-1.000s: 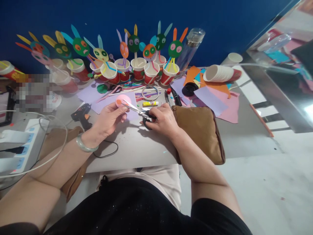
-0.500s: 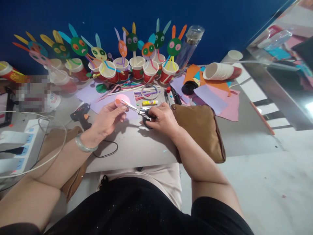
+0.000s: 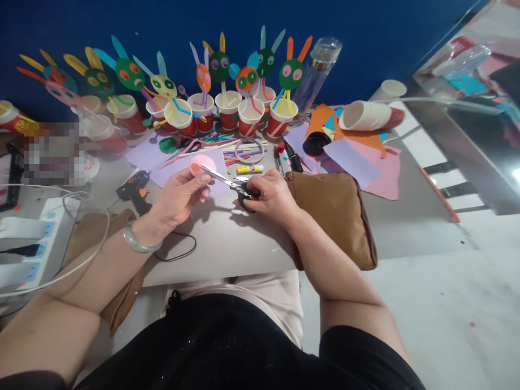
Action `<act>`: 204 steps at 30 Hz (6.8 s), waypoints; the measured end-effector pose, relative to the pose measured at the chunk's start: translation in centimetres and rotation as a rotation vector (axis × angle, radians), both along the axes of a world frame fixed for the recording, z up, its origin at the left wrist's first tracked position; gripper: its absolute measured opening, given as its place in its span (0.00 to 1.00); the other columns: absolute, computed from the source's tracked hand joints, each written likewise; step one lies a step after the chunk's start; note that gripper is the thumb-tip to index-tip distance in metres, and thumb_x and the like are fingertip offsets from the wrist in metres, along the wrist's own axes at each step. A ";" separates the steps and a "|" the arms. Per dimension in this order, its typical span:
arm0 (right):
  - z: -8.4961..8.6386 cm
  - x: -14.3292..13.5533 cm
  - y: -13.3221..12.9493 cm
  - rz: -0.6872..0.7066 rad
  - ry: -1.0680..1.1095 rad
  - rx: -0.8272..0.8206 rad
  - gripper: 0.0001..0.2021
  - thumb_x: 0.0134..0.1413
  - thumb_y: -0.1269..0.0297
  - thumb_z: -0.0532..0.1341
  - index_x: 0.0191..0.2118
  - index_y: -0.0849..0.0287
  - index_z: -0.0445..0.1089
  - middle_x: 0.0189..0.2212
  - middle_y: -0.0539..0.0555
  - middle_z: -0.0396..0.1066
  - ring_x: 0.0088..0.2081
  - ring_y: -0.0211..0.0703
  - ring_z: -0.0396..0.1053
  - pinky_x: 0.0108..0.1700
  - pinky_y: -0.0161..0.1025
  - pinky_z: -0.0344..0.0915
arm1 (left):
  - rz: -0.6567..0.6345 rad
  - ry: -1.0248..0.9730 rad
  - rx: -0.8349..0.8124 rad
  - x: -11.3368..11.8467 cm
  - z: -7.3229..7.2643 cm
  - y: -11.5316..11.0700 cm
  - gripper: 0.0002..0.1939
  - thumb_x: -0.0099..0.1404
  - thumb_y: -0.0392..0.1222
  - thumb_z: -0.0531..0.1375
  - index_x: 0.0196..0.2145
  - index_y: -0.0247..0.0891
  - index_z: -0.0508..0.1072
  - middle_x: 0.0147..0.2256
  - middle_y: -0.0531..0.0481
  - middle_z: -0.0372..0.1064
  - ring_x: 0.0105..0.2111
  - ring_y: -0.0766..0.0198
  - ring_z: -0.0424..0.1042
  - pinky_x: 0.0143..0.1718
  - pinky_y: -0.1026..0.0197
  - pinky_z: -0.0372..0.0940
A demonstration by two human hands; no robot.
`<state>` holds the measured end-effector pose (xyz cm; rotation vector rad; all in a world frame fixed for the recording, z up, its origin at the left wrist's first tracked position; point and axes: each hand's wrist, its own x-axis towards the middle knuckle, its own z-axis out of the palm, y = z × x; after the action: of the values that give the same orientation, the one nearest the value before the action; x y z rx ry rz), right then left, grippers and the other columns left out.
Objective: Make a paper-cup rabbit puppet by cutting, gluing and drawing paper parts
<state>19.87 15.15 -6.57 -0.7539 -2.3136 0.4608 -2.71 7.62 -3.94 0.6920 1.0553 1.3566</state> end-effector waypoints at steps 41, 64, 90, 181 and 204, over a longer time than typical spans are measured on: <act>0.3 0.3 0.0 -0.017 -0.073 0.060 0.18 0.54 0.52 0.68 0.25 0.53 0.61 0.18 0.46 0.66 0.22 0.40 0.62 0.40 0.46 0.60 | -0.003 0.089 0.012 -0.2 0.0 -0.1 0.15 0.50 0.48 0.76 0.29 0.38 0.79 0.27 0.53 0.74 0.21 0.74 0.67 0.21 0.67 0.61; -0.1 0.4 0.1 -0.019 -0.030 0.036 0.20 0.54 0.49 0.70 0.26 0.53 0.62 0.19 0.47 0.67 0.25 0.41 0.63 0.37 0.45 0.62 | -0.031 0.050 0.008 -0.1 0.5 -0.3 0.15 0.49 0.47 0.77 0.30 0.37 0.79 0.29 0.52 0.77 0.22 0.74 0.67 0.21 0.67 0.62; 0.7 1.1 0.4 0.019 -0.058 0.032 0.20 0.53 0.52 0.71 0.25 0.54 0.61 0.19 0.47 0.66 0.24 0.40 0.60 0.33 0.42 0.60 | -0.066 0.117 0.038 -0.4 0.4 -0.4 0.13 0.51 0.47 0.76 0.30 0.38 0.81 0.28 0.53 0.75 0.22 0.74 0.67 0.22 0.68 0.62; 1.2 2.2 1.1 -0.044 -0.035 -0.024 0.25 0.50 0.41 0.72 0.25 0.51 0.61 0.19 0.46 0.62 0.25 0.40 0.57 0.40 0.51 0.64 | -0.149 0.443 0.135 -1.8 1.7 0.1 0.04 0.58 0.37 0.71 0.30 0.36 0.80 0.27 0.50 0.75 0.22 0.70 0.71 0.20 0.66 0.60; -1.2 -2.1 -1.0 -0.083 0.501 -0.869 0.17 0.43 0.58 0.75 0.33 0.55 0.67 0.27 0.45 0.63 0.31 0.38 0.66 0.32 0.37 0.68 | -0.346 0.492 -0.090 -0.2 0.9 0.2 0.27 0.72 0.63 0.56 0.30 0.35 0.73 0.24 0.48 0.73 0.19 0.71 0.68 0.18 0.69 0.58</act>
<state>17.80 14.11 -7.77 -0.9707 -1.5548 1.4720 -2.92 7.81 -3.01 1.1186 1.3001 0.8518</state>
